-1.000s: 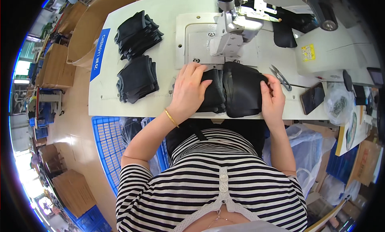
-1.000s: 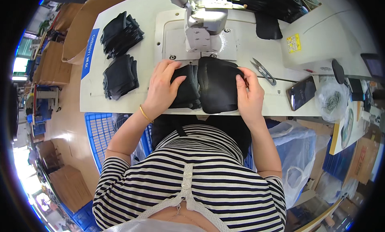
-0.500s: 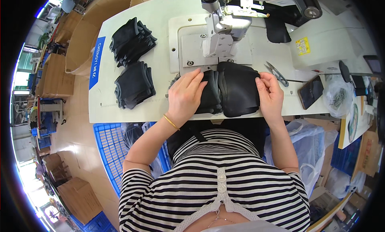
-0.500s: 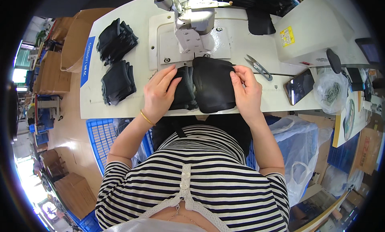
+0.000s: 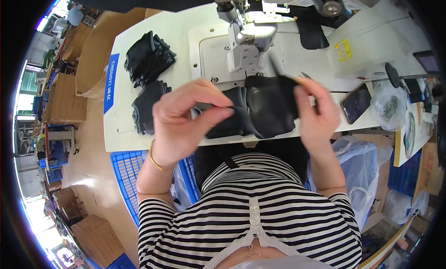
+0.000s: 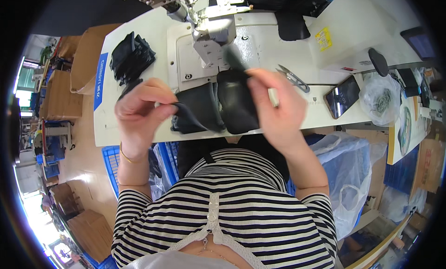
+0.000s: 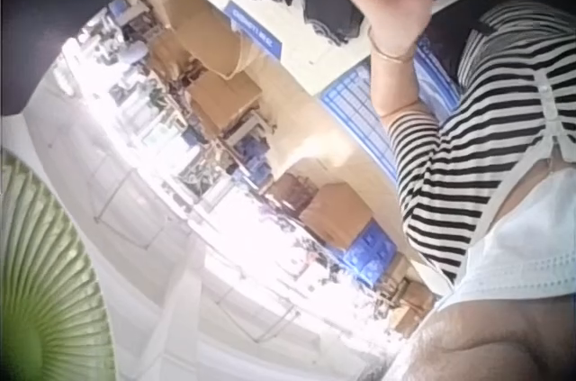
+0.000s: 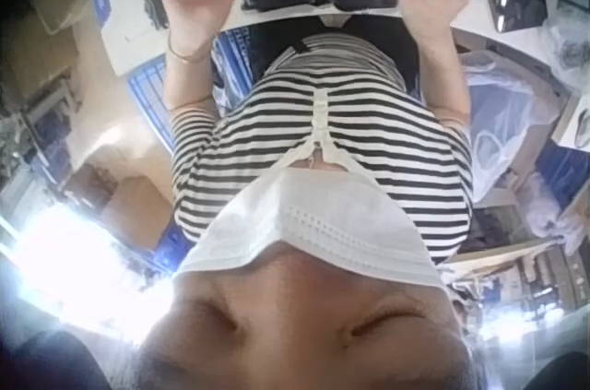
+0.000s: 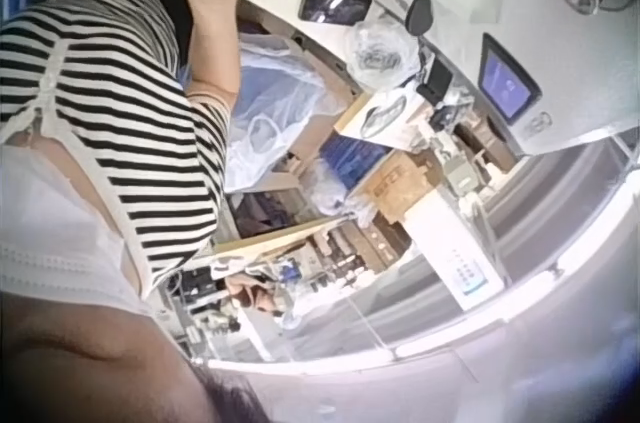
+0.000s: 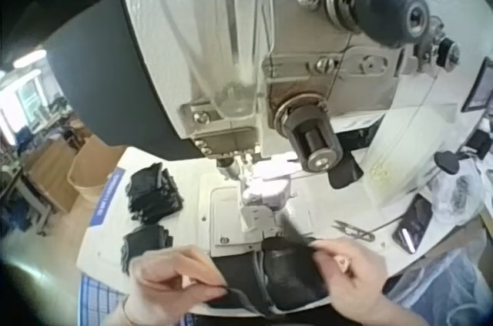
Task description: Aligning and sewing together small black leather or synthetic upper segments using an industrial sewing machine.
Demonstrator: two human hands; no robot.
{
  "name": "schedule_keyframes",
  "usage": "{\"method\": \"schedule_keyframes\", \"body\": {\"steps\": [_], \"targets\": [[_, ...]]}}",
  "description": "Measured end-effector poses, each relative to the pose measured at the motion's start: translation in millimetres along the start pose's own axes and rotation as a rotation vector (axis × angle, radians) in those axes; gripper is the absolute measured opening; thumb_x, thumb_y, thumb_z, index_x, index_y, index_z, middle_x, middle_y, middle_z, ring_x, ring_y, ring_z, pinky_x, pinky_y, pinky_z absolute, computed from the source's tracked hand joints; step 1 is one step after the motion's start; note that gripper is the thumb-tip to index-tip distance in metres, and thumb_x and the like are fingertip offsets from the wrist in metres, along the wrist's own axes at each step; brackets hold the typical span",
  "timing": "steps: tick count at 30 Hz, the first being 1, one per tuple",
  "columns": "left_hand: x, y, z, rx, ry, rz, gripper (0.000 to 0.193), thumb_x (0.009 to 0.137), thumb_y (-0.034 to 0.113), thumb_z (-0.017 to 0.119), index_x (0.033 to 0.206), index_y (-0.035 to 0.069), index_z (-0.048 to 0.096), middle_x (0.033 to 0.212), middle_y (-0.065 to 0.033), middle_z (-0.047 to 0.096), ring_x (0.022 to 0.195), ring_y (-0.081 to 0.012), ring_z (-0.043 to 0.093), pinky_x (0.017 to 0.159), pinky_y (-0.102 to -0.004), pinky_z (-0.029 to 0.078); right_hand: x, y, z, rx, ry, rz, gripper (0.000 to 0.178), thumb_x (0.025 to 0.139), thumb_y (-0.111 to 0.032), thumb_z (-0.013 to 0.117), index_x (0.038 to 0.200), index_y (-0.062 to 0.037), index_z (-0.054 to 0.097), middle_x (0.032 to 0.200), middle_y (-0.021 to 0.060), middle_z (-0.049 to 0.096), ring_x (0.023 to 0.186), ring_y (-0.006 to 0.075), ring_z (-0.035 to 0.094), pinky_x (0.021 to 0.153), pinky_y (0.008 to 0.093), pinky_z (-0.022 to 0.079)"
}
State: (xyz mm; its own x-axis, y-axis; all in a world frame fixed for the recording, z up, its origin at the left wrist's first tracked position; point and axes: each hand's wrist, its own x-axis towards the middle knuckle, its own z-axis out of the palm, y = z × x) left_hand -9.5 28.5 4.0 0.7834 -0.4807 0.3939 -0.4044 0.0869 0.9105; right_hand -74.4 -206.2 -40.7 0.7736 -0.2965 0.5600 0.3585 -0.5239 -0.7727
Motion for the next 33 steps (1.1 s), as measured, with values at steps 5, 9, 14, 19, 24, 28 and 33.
{"method": "schedule_keyframes", "body": {"steps": [5,9,14,19,24,28,33], "targets": [[18,5,24,0.318,0.019,0.068,0.015,0.076,-0.008,0.073,0.086,0.001,0.067,0.089,-0.0072,0.068,0.086,-0.0157,0.063,0.076,-0.0261,0.05,-3,-17,24,0.385,-0.238,0.11,0.017,0.092,0.001,0.063,0.109,-0.0009,0.066,0.091,0.0086,0.069,0.078,0.0112,0.064,0.069,0.0235,0.051],[16,-2,23,0.192,-0.014,-0.053,0.013,0.078,-0.008,0.072,0.085,0.0,0.065,0.089,-0.0072,0.067,0.083,-0.0136,0.063,0.076,-0.0244,0.05,-6,-17,26,0.487,-0.251,0.22,0.016,0.093,0.0,0.063,0.109,0.0001,0.065,0.086,0.0056,0.068,0.073,0.0073,0.062,0.066,0.0212,0.05],[17,-9,24,0.175,0.024,-0.056,0.012,0.08,-0.008,0.072,0.086,-0.001,0.064,0.09,-0.0062,0.068,0.083,-0.0106,0.062,0.076,-0.0227,0.049,-4,-20,26,0.465,-0.237,0.238,0.015,0.092,-0.003,0.065,0.107,0.0005,0.066,0.083,0.0055,0.069,0.071,0.0066,0.062,0.063,0.0202,0.049],[16,-11,27,0.069,0.057,-0.1,0.011,0.081,-0.006,0.073,0.089,-0.001,0.066,0.091,-0.0037,0.067,0.084,-0.0091,0.06,0.078,-0.0227,0.048,-3,-20,26,0.434,-0.222,0.204,0.014,0.092,-0.004,0.067,0.105,0.0009,0.066,0.083,0.0061,0.069,0.071,0.0067,0.063,0.062,0.0205,0.048],[18,-10,28,0.133,0.043,-0.161,0.011,0.085,0.001,0.072,0.095,-0.001,0.068,0.09,-0.003,0.067,0.084,-0.0085,0.06,0.079,-0.0229,0.048,-2,-20,25,0.385,-0.215,0.197,0.013,0.091,-0.004,0.066,0.103,0.0014,0.067,0.08,0.0062,0.07,0.067,0.0073,0.062,0.06,0.0209,0.049],[18,-9,27,0.08,-0.001,-0.198,0.011,0.087,0.004,0.071,0.096,-0.001,0.068,0.089,-0.0027,0.067,0.084,-0.0082,0.06,0.079,-0.0224,0.048,-2,-21,29,0.388,-0.18,0.148,0.011,0.093,0.0,0.064,0.102,0.0018,0.068,0.071,-0.0037,0.061,0.061,-0.0006,0.048,0.052,0.0159,0.034],[19,-7,26,0.098,-0.008,-0.252,0.011,0.087,0.004,0.072,0.095,-0.002,0.069,0.087,-0.0027,0.067,0.083,-0.008,0.06,0.079,-0.0221,0.048,-1,-19,29,0.4,-0.18,0.141,0.01,0.092,0.0,0.064,0.102,0.0019,0.068,0.068,-0.0045,0.058,0.059,-0.0011,0.045,0.049,0.0167,0.031]]}}
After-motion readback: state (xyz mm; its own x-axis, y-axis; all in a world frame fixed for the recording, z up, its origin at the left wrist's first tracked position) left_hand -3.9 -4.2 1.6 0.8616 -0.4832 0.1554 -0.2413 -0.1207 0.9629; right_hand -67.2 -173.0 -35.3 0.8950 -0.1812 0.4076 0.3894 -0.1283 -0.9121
